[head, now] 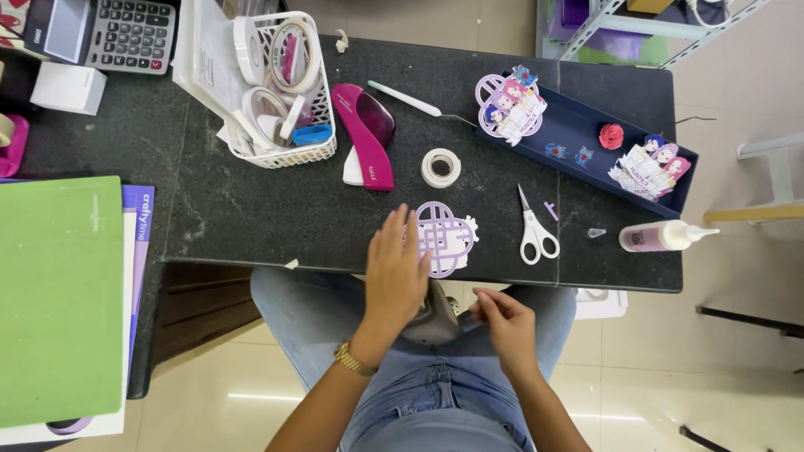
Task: Applying glue to an intricate paper cutout and assembling it onto a base.
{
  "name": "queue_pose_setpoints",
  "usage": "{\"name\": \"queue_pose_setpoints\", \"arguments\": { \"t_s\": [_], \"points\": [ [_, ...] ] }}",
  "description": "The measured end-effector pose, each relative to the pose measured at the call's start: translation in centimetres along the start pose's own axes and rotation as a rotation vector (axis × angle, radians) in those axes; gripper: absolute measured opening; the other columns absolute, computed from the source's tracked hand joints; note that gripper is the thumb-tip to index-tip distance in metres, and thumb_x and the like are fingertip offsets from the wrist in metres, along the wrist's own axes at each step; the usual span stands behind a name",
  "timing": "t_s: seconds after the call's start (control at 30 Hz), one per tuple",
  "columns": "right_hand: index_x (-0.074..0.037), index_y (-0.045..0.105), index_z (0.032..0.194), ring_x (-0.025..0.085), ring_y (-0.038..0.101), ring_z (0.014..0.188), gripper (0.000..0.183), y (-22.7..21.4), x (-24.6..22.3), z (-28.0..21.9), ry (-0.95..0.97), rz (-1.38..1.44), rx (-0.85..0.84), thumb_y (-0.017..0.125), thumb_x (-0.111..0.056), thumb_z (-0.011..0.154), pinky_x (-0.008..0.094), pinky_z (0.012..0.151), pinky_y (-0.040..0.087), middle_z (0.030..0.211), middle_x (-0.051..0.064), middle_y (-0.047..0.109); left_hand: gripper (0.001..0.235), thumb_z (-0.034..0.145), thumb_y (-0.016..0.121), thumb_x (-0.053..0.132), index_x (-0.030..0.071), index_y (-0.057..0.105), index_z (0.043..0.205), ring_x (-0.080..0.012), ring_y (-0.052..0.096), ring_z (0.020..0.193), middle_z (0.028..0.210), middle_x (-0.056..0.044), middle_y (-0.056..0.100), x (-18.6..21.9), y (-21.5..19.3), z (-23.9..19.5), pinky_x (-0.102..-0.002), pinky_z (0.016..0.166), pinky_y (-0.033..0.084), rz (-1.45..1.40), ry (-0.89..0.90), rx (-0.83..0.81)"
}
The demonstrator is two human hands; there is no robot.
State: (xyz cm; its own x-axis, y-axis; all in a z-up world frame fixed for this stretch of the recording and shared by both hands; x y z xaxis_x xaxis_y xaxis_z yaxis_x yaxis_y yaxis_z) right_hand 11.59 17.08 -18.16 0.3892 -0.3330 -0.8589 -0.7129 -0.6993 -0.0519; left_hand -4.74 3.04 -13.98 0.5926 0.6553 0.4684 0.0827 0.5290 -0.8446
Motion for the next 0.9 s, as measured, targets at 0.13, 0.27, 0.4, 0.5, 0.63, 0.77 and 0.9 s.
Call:
{"name": "queue_pose_setpoints", "arguments": {
  "t_s": [0.13,0.27,0.4,0.5,0.63,0.77,0.9],
  "points": [
    [0.001,0.081,0.090,0.011,0.059,0.063,0.010,-0.8,-1.0,-0.4,-0.090,-0.128,0.066,0.081,-0.007,0.084,0.023,0.062,0.048,0.067,0.008,0.071,0.074,0.102,0.049,0.040,0.000,0.028,0.160,-0.0349,0.025,0.156,0.169,-0.020,0.025,1.9,3.4,1.1,-0.051,0.124,0.025,0.052,0.053,-0.175],
    [-0.011,0.059,0.059,0.004,0.044,0.061,0.035,-0.9,-2.0,-0.8,-0.165,-0.170,0.119,0.090,-0.007,0.076,0.022,0.059,0.035,0.057,-0.004,0.055,0.083,0.100,0.042,0.063,0.009,0.032,0.161,-0.0329,0.023,0.157,0.170,-0.016,0.025,2.4,6.4,0.6,-0.050,0.125,0.022,0.259,0.168,-0.158],
    [-0.014,0.041,0.050,0.008,0.040,0.050,0.053,-0.3,-2.8,-0.2,-0.211,-0.054,0.050,0.071,-0.010,0.093,0.024,0.055,0.033,0.046,0.001,0.042,0.084,0.098,0.048,0.062,0.007,0.035,0.160,-0.0326,0.026,0.156,0.169,-0.016,0.028,2.5,6.0,0.9,-0.049,0.125,0.022,0.204,0.148,-0.172],
    [-0.008,0.060,0.058,0.008,0.049,0.059,0.041,-0.5,-3.0,0.4,-0.176,-0.100,0.057,0.068,-0.019,0.097,0.025,0.065,0.039,0.059,0.004,0.059,0.093,0.096,0.043,0.071,0.006,0.030,0.161,-0.0328,0.023,0.157,0.169,-0.018,0.025,2.5,5.7,0.9,-0.048,0.127,0.020,0.240,0.148,-0.185],
    [-0.007,0.063,0.066,0.010,0.052,0.064,0.036,-0.5,-4.5,0.5,-0.246,-0.043,0.037,0.063,-0.018,0.100,0.025,0.071,0.041,0.061,0.004,0.058,0.087,0.098,0.047,0.062,0.004,0.027,0.161,-0.0335,0.019,0.158,0.170,-0.018,0.022,1.9,4.7,1.4,-0.049,0.126,0.018,0.011,0.134,-0.259],
    [-0.004,0.063,0.073,0.011,0.052,0.064,0.032,-1.9,-4.0,0.6,-0.289,0.123,0.024,0.059,-0.014,0.103,0.023,0.066,0.041,0.064,0.006,0.056,0.076,0.100,0.051,0.044,0.004,0.029,0.161,-0.0290,0.026,0.157,0.171,-0.013,0.025,2.4,3.1,2.6,-0.053,0.124,0.023,0.081,0.220,-0.240],
    [-0.004,0.063,0.073,0.013,0.053,0.065,0.032,-3.0,-3.9,0.4,-0.239,0.127,0.065,0.058,-0.013,0.103,0.024,0.069,0.044,0.067,0.007,0.058,0.077,0.101,0.050,0.051,0.004,0.034,0.160,-0.0246,0.030,0.157,0.170,-0.012,0.029,3.3,4.4,3.1,-0.048,0.125,0.028,0.179,0.370,-0.176]
  ]
}}
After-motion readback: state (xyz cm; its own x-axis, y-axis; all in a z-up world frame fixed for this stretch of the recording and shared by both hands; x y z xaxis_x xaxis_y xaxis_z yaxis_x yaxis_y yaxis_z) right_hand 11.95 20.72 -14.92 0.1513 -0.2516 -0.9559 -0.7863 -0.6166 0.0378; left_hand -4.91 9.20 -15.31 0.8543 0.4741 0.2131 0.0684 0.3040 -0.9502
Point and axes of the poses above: each hand's wrist, its own z-axis towards the middle knuckle, its own y-axis out of the palm, x = y × z, the point moved 1 cm from there along z, towards the middle knuckle
